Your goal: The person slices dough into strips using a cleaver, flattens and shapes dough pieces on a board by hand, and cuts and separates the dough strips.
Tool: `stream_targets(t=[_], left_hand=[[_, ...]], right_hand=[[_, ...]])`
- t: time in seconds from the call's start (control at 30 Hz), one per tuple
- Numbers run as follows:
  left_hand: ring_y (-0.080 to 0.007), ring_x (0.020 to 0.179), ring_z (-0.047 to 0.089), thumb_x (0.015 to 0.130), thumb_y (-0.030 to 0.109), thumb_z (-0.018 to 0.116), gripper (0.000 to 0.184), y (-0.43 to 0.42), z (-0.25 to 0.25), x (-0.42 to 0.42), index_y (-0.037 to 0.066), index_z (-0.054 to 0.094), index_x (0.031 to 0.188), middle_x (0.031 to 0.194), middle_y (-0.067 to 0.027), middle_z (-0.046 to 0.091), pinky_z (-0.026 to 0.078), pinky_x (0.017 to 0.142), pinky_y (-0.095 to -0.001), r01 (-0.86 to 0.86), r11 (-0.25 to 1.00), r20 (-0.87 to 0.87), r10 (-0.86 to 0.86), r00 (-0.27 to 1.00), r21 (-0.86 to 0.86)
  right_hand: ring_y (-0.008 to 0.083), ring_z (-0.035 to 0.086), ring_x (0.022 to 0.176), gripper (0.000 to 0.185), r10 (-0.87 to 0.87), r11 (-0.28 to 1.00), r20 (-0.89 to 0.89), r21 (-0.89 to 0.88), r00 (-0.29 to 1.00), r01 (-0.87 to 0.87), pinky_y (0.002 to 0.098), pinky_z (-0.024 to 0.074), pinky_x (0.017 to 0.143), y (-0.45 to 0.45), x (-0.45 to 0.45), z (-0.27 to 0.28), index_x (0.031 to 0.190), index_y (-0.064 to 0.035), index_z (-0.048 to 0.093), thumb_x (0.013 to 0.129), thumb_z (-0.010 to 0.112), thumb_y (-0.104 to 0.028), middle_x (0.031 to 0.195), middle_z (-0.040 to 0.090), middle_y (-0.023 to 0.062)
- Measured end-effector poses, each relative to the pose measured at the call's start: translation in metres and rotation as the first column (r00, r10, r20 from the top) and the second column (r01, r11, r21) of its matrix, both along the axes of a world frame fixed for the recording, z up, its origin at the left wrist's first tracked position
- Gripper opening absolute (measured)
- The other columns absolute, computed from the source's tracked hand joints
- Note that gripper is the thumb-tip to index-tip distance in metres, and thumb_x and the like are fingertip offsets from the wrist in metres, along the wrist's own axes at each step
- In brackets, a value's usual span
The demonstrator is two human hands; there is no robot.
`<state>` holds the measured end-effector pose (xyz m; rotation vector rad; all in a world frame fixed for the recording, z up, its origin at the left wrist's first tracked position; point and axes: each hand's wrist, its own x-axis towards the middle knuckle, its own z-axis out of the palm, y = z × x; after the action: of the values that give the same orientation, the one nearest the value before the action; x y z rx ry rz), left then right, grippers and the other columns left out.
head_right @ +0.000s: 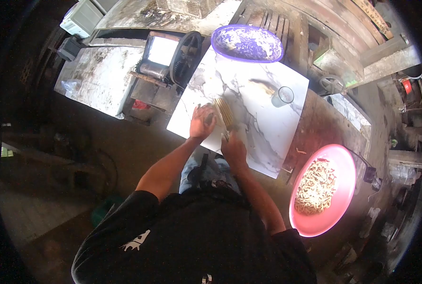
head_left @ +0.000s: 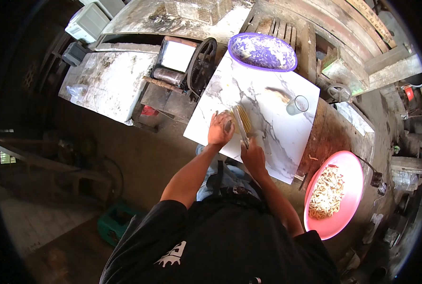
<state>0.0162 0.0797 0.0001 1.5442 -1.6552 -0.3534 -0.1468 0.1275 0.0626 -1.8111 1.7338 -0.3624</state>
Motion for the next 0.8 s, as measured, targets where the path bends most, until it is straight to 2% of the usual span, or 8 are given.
stream_targets(t=[0.13, 0.2, 0.23, 0.3, 0.33, 0.63, 0.7, 0.8], left_hand=[[-0.0288, 0.120, 0.054, 0.080, 0.016, 0.067, 0.022, -0.002, -0.004, 0.001, 0.009, 0.065, 0.101, 0.113, -0.0093, 0.064, 0.029, 0.112, -0.0498, 0.008, 1.000, 0.002, -0.008, 1.000, -0.020], [-0.0287, 0.120, 0.054, 0.080, 0.016, 0.067, 0.022, -0.002, -0.004, 0.001, 0.009, 0.065, 0.101, 0.112, -0.0093, 0.064, 0.029, 0.112, -0.0498, 0.007, 1.000, -0.001, -0.007, 1.000, -0.028], [-0.0287, 0.120, 0.054, 0.080, 0.015, 0.067, 0.021, -0.002, -0.002, 0.001, 0.009, 0.066, 0.100, 0.112, -0.0093, 0.064, 0.030, 0.112, -0.0498, 0.009, 0.999, -0.002, -0.009, 1.000, -0.035], [-0.0280, 0.120, 0.054, 0.080, 0.013, 0.067, 0.020, -0.001, -0.001, 0.000, 0.009, 0.065, 0.100, 0.113, -0.0086, 0.064, 0.030, 0.112, -0.0503, 0.005, 0.999, -0.008, -0.005, 1.000, -0.034], [-0.0274, 0.120, 0.055, 0.080, 0.011, 0.067, 0.019, -0.001, 0.000, 0.000, 0.010, 0.065, 0.099, 0.114, -0.0079, 0.064, 0.031, 0.111, -0.0507, 0.005, 0.999, -0.012, -0.005, 1.000, -0.033], [-0.0271, 0.120, 0.055, 0.080, 0.012, 0.067, 0.019, -0.002, -0.005, 0.000, 0.010, 0.065, 0.099, 0.116, -0.0082, 0.064, 0.031, 0.112, -0.0502, 0.002, 1.000, 0.016, -0.002, 1.000, -0.024], [-0.0281, 0.119, 0.055, 0.080, 0.013, 0.067, 0.019, -0.003, -0.008, 0.000, 0.010, 0.066, 0.099, 0.114, -0.0087, 0.065, 0.031, 0.111, -0.0502, -0.009, 0.999, 0.018, 0.010, 1.000, -0.032], [-0.0290, 0.118, 0.056, 0.081, 0.014, 0.066, 0.019, -0.003, -0.010, -0.001, 0.009, 0.067, 0.098, 0.112, -0.0092, 0.066, 0.031, 0.111, -0.0503, -0.014, 1.000, 0.015, 0.014, 1.000, -0.025]], right_hand=[[0.0507, 0.062, 0.076, 0.044, -0.011, 1.000, 0.005, 0.025, 1.000, 0.011, 0.0592, 0.0468, 0.070, -0.011, 0.006, 0.003, 0.117, 0.0020, 0.048, 0.094, 0.050, -0.036, 0.077, 0.063, 0.0312], [0.0522, 0.060, 0.077, 0.036, -0.017, 1.000, 0.020, 0.019, 1.000, 0.017, 0.0588, 0.0457, 0.071, -0.013, 0.008, 0.003, 0.102, 0.0021, 0.050, 0.093, 0.053, -0.033, 0.076, 0.061, 0.0327], [0.0522, 0.060, 0.077, 0.036, -0.014, 1.000, 0.019, 0.018, 1.000, 0.014, 0.0588, 0.0457, 0.071, -0.014, 0.008, 0.003, 0.102, 0.0021, 0.050, 0.093, 0.053, -0.033, 0.076, 0.061, 0.0327], [0.0507, 0.062, 0.076, 0.044, 0.002, 0.999, 0.015, 0.038, 1.000, -0.003, 0.0590, 0.0466, 0.070, -0.013, 0.007, 0.004, 0.117, 0.0030, 0.049, 0.094, 0.051, -0.034, 0.076, 0.063, 0.0313], [0.0507, 0.062, 0.076, 0.044, 0.004, 0.999, 0.014, 0.039, 1.000, -0.005, 0.0590, 0.0466, 0.070, -0.013, 0.007, 0.004, 0.117, 0.0030, 0.049, 0.094, 0.051, -0.034, 0.076, 0.063, 0.0313], [0.0492, 0.062, 0.081, 0.033, 0.013, 0.996, -0.051, 0.092, 0.999, -0.009, 0.0576, 0.0465, 0.073, -0.019, 0.015, 0.013, 0.102, 0.0010, 0.051, 0.093, 0.054, -0.030, 0.081, 0.063, 0.0306], [0.0509, 0.061, 0.081, 0.031, 0.032, 0.999, -0.012, 0.011, 0.999, -0.032, 0.0580, 0.0466, 0.073, -0.022, 0.018, 0.016, 0.100, 0.0022, 0.052, 0.090, 0.056, -0.027, 0.083, 0.063, 0.0321], [0.0496, 0.062, 0.084, 0.030, 0.082, 0.996, -0.069, 0.029, 0.994, -0.080, 0.0574, 0.0471, 0.075, -0.029, 0.019, 0.024, 0.098, 0.0031, 0.052, 0.090, 0.057, -0.025, 0.086, 0.064, 0.0318]])
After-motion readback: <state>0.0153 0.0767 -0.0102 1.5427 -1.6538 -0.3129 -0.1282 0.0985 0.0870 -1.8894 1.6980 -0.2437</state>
